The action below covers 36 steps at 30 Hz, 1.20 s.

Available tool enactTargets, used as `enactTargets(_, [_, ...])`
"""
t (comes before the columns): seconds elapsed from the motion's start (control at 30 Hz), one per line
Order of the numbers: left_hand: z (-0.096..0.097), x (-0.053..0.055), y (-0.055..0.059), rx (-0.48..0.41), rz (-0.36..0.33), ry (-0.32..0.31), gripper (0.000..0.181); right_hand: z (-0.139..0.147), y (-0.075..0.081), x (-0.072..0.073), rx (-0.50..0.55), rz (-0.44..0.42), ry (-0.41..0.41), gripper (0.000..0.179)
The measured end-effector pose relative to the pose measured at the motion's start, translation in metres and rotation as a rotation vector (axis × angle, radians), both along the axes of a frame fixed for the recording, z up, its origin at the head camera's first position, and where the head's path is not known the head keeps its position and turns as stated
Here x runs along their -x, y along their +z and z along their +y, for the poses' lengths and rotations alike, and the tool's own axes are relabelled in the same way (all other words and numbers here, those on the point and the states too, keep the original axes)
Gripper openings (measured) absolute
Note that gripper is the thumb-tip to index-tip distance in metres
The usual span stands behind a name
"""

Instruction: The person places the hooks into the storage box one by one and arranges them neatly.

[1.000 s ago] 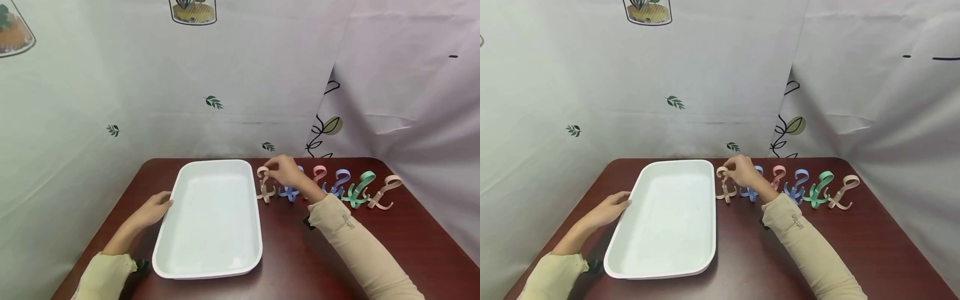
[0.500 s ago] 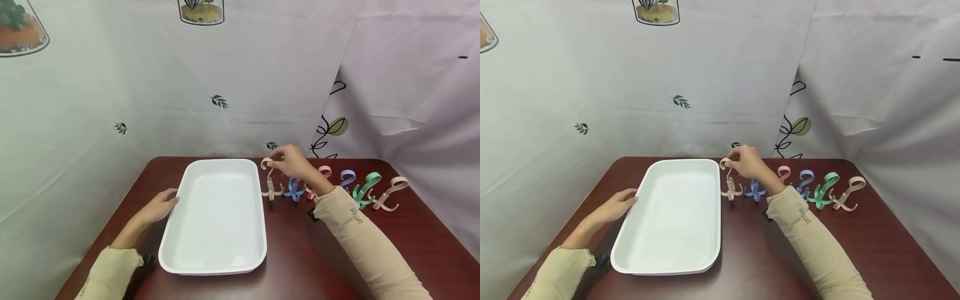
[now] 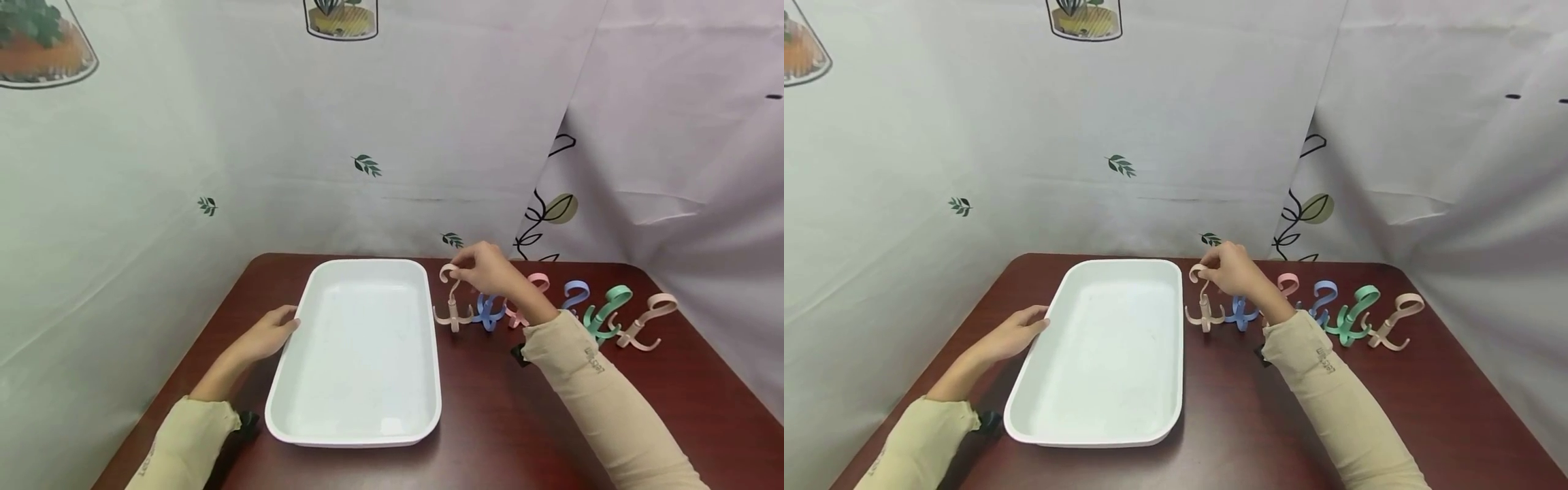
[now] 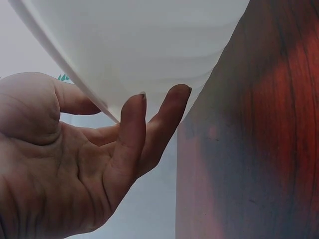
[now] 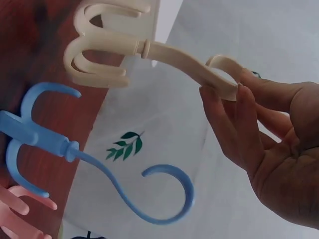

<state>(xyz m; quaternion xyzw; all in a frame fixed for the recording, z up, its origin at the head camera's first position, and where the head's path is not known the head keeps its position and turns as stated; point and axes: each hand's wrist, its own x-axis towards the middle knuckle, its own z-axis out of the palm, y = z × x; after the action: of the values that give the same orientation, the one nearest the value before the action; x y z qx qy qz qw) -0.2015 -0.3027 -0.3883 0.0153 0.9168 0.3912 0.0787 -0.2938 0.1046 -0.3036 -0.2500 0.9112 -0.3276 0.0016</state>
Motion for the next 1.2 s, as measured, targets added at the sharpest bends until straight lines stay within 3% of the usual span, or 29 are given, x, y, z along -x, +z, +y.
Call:
enactTargets(0.27, [-0.001, 0.0, -0.001, 0.003, -0.003, 0.0, 0.05, 0.0, 0.025, 0.001, 0.063, 0.094, -0.049, 0.019])
enactTargets(0.43, [-0.001, 0.0, -0.004, -0.004, 0.001, -0.007, 0.049, -0.021, 0.046, 0.006, 0.105, 0.116, -0.039, 0.02])
enactTargets(0.53, [0.001, 0.003, -0.007, -0.013, 0.01, -0.016, 0.048, -0.04, 0.05, 0.011, 0.146, 0.119, -0.022, 0.02])
enactTargets(0.63, [0.003, 0.005, -0.008, -0.016, 0.02, -0.022, 0.048, -0.063, 0.044, 0.017, 0.184, 0.089, 0.01, 0.019])
enactTargets(0.9, [-0.005, 0.0, -0.006, -0.01, 0.036, -0.019, 0.045, -0.15, 0.005, 0.031, 0.234, -0.077, 0.082, 0.022])
enactTargets(1.03, [-0.01, -0.001, -0.008, -0.013, 0.037, -0.022, 0.046, -0.184, -0.012, 0.035, 0.233, -0.113, 0.09, 0.02])
enactTargets(1.2, [-0.013, -0.003, -0.012, -0.038, 0.034, -0.031, 0.045, -0.205, -0.027, 0.035, 0.174, -0.104, 0.073, 0.018])
